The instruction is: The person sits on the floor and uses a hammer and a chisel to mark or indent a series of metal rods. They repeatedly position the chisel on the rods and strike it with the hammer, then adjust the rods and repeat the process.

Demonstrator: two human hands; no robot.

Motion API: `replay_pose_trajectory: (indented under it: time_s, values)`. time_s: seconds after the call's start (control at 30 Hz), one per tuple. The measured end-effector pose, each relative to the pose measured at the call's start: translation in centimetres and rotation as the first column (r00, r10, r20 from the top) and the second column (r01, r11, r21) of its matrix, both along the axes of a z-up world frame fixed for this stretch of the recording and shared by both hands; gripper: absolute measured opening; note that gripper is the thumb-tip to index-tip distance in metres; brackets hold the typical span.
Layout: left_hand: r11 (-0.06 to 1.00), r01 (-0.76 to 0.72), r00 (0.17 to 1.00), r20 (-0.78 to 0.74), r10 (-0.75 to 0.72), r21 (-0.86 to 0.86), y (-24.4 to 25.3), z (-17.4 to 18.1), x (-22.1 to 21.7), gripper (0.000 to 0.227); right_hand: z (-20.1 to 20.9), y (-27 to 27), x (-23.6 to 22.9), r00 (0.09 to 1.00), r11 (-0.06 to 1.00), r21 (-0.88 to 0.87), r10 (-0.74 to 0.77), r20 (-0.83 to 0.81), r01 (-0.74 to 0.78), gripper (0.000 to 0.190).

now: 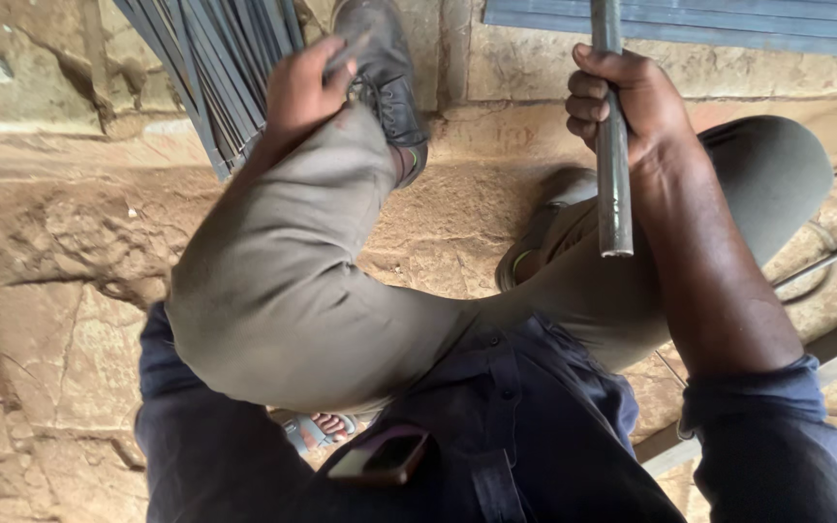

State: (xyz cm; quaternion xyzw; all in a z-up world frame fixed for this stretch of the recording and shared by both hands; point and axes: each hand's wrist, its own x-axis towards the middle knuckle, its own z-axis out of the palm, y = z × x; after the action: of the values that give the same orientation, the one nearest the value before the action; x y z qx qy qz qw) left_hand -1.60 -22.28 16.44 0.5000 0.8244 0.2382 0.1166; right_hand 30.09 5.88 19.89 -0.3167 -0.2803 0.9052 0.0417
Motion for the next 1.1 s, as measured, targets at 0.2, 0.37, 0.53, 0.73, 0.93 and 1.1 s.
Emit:
replay_pose_trajectory:
  time_s: [0.2,0.37,0.53,0.73,0.93,1.1]
  values:
    - [0.968,0.247,0.884,-0.419,-0.208,0.041,2.4,-2.7,-4.0,0.034,-1.2,-0.6,-0.6,0.991,0.995,0.017,0.101,0.085,-0.103,0.019]
    - [0.968,0.251,0.842,-0.493,-0.221,-0.004,3.0,-6.7,-4.8,0.038,-1.9,-1.1,-0.8,0.981,0.991,-0.036,0.131,0.143,-0.127,0.014]
    - [0.981,0.081,0.975,-0.189,-0.114,-0.175,4.7,-5.4,-4.7,0.042,-2.1,-1.6,-0.9,0.970,0.986,-0.095,0.154,0.190,-0.138,0.014]
    - [0.998,0.057,0.986,-0.156,-0.056,0.000,5.0,-4.7,-4.3,0.042,-2.4,-1.7,-0.6,0.969,0.990,-0.065,0.136,0.204,-0.126,0.012]
    - [0.998,-0.055,0.938,-0.343,0.056,0.011,4.0,-6.9,-4.0,0.046,-2.1,-1.8,-0.7,0.968,0.992,-0.045,0.121,0.222,-0.114,0.016]
    - [0.938,-0.292,0.885,-0.319,0.340,0.188,3.0,-7.6,-0.9,0.073,-2.5,-1.9,-0.7,0.969,0.993,-0.037,0.121,0.215,-0.116,0.016]
